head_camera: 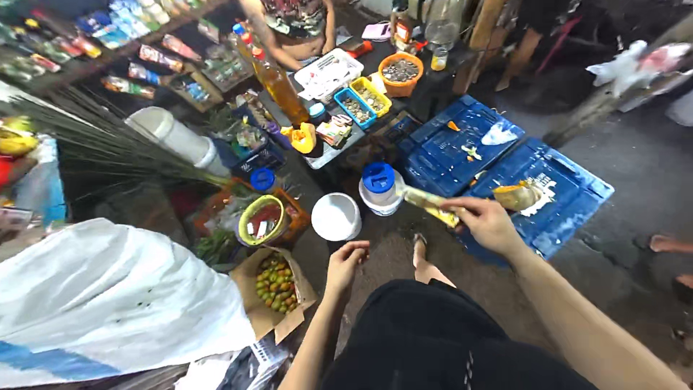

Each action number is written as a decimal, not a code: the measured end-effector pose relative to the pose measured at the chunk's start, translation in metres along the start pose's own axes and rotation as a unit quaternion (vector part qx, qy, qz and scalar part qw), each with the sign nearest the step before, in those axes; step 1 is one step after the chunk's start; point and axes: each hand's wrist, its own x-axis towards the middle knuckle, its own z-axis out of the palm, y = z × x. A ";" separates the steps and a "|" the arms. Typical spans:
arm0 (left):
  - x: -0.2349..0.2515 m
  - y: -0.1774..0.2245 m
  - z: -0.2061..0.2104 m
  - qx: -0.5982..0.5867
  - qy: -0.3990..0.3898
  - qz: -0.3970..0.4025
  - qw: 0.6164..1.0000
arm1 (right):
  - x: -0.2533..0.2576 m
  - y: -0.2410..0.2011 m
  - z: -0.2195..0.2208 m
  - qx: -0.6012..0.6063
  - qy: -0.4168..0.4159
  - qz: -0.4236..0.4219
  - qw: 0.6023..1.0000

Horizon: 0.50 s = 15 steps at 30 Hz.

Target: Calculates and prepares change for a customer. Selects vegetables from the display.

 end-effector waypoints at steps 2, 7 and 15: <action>0.018 -0.015 -0.019 0.004 0.034 -0.037 0.999 | 0.085 -0.016 0.003 -0.017 -0.014 -0.001 1.000; 0.069 -0.048 -0.038 0.016 0.135 -0.151 0.979 | 0.345 -0.027 0.037 -0.033 -0.049 -0.020 0.998; 0.180 -0.023 0.014 -0.034 0.185 -0.255 0.949 | 0.685 -0.045 0.133 -0.112 -0.023 0.003 0.993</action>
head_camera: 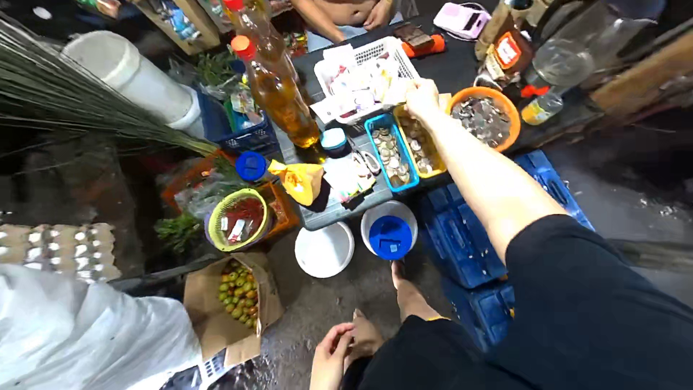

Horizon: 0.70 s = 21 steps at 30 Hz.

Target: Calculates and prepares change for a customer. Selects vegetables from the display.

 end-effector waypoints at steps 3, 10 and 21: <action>0.020 0.026 0.019 0.014 0.001 -0.004 1.000 | 0.068 -0.008 0.021 -0.029 -0.011 0.041 0.999; 0.097 0.121 0.025 0.150 0.039 0.259 0.953 | 0.109 -0.005 0.045 -0.017 0.015 0.084 0.996; 0.249 0.414 0.073 0.475 0.091 0.436 0.759 | 0.100 -0.019 0.072 -0.083 -0.143 0.076 0.983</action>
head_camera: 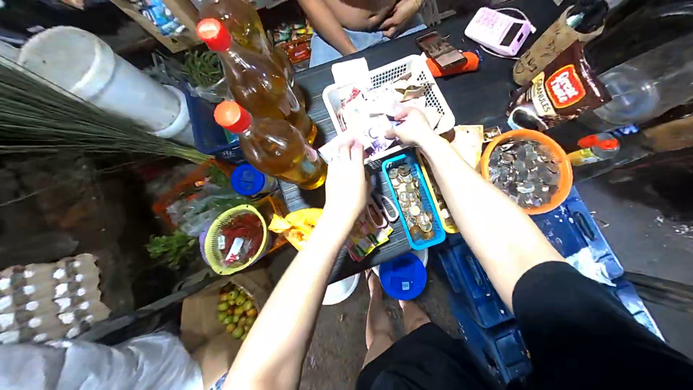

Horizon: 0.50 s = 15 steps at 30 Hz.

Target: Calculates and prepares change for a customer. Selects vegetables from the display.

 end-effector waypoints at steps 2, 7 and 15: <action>0.037 -0.001 0.000 0.030 -0.025 -0.031 0.999 | -0.014 -0.001 -0.020 -0.009 -0.008 -0.024 1.000; 0.061 -0.001 -0.001 0.002 0.015 0.193 0.981 | -0.076 -0.008 -0.061 0.057 -0.049 -0.068 0.995; -0.019 0.011 0.026 -0.545 0.034 -0.041 0.836 | -0.027 0.016 -0.035 0.003 -0.118 -0.147 0.982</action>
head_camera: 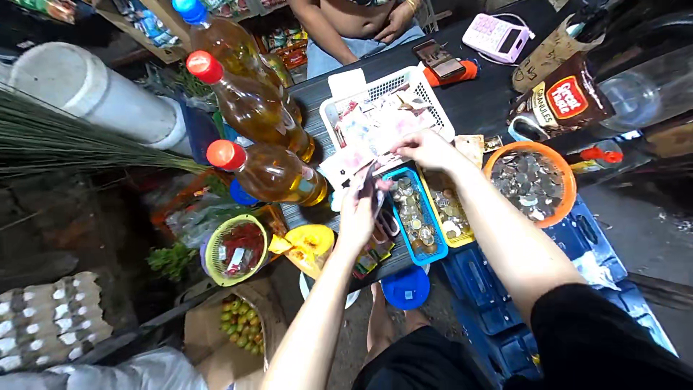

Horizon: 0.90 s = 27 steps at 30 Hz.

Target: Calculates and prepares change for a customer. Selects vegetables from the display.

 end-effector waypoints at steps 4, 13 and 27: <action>-0.050 -0.001 0.001 -0.246 0.029 -0.164 0.955 | 0.040 0.001 0.030 -0.248 0.037 -0.023 0.968; -0.068 0.004 -0.010 -0.258 0.033 -0.212 0.942 | 0.039 -0.008 0.011 -0.284 0.133 -0.003 0.950; -0.021 0.034 0.011 -0.308 0.120 -0.231 0.915 | -0.091 -0.037 0.023 0.240 0.209 -0.100 0.943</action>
